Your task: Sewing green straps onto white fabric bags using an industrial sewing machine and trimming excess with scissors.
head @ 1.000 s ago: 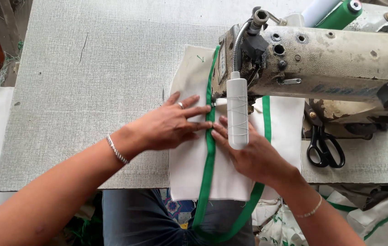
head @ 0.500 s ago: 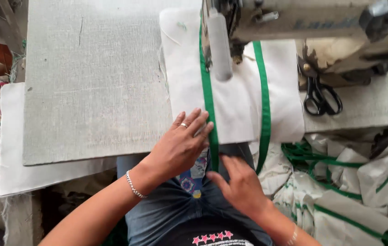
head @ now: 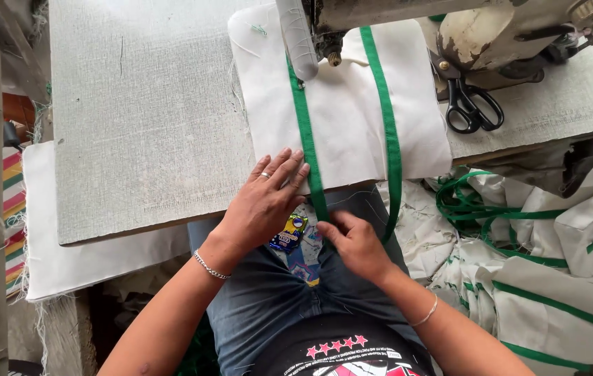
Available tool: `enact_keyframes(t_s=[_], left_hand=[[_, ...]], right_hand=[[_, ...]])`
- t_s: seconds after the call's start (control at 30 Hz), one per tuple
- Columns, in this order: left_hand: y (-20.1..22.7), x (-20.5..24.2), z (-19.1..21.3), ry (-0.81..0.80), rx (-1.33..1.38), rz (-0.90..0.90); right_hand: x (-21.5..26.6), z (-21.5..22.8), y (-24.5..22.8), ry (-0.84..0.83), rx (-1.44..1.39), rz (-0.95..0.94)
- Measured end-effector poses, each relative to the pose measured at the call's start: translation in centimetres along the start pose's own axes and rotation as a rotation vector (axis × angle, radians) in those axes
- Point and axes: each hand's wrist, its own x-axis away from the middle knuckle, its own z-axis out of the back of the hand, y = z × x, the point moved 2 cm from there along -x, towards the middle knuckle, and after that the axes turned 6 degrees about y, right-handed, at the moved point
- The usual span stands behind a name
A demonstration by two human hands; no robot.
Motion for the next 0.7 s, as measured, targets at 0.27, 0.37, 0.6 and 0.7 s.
enact_keyframes(t_s=[0.27, 0.37, 0.6, 0.7], left_hand=[[2.3, -0.4, 0.4, -0.005, -0.105, 0.009], [3.6, 0.0, -1.4, 0.304, -0.035, -0.096], [4.3, -0.3, -0.8, 0.496, 0.052, -0.041], [4.1, -0.6, -0.5, 0.53, 0.09, -0.05]], right_hand=[[1.4, 1.7, -0.9, -0.117, -0.082, -0.147], [1.3, 2.1, -2.0, -0.172, -0.158, -0.147], [-3.4, 4.7, -8.3, 0.353, 0.459, 0.96], [-5.1, 3.8, -8.0, 0.26, 0.472, 1.086]])
